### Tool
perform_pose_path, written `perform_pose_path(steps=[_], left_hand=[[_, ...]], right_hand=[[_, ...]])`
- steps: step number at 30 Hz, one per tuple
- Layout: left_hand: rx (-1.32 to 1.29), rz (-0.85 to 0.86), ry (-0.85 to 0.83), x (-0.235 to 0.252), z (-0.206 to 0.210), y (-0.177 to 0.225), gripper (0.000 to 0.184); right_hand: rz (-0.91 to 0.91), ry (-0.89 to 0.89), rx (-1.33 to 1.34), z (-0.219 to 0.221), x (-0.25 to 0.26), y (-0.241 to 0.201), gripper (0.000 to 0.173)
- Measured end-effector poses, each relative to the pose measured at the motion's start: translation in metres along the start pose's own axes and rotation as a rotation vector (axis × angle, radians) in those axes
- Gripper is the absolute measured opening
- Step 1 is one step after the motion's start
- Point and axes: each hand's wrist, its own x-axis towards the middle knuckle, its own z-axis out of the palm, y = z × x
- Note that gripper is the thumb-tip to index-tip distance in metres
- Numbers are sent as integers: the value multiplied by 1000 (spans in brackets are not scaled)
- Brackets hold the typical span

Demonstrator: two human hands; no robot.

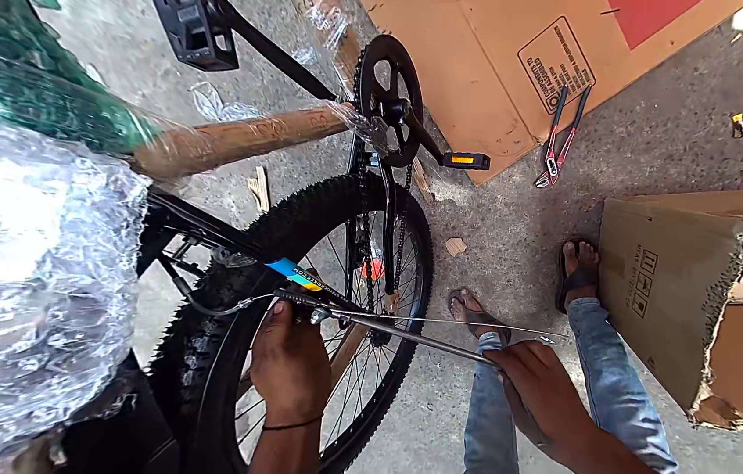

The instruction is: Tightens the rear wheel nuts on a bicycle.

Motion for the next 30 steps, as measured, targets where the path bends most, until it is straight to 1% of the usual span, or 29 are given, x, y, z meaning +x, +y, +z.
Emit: perform_pose_path(steps=[2, 3, 5, 7, 9, 10, 12, 14, 16, 17, 19, 20, 23, 25, 27, 30], left_hand=[[21, -21, -12, 0, 0, 2, 41], [28, -31, -17, 1, 0, 4, 41], [56, -47, -27, 0, 0, 10, 41], [85, -52, -17, -1, 2, 14, 40], [102, -38, -5, -1, 2, 14, 38], [107, -23, -7, 0, 2, 12, 38], [87, -6, -14, 1, -1, 7, 38], [19, -13, -15, -1, -1, 2, 39], [-2, -1, 0, -1, 2, 3, 39], [24, 4, 11, -2, 5, 5, 39], [95, -1, 59, -4, 12, 12, 36], [123, -10, 85, -6, 16, 15, 35], [130, -10, 134, -7, 21, 17, 32], [82, 21, 142, -7, 22, 13, 31], [39, 47, 136, -6, 21, 8, 30], [50, 51, 100, -4, 14, 6, 34]], right_hand=[[-31, -44, -84, -17, 4, -4, 31], [-49, -90, -107, -19, 6, -3, 32], [-66, -192, -94, -7, 8, 1, 37], [-86, -255, -29, 11, 9, 3, 48], [-100, -222, -22, 24, 6, 0, 50], [-104, -158, -45, 27, 5, -1, 48], [-102, -30, -114, 24, 2, -1, 44], [-98, 22, -155, 14, 0, 1, 41], [-109, -14, -163, 6, 5, 5, 41], [-116, -63, -152, 4, 9, 8, 41], [-124, -160, -107, 9, 17, 16, 36], [-122, -181, -86, 14, 21, 20, 34], [-119, -135, -75, 28, 34, 33, 30], [-121, -135, -76, 30, 43, 40, 32], [-135, -139, -79, 24, 48, 45, 35], [-170, -67, -111, 4, 41, 39, 33]])
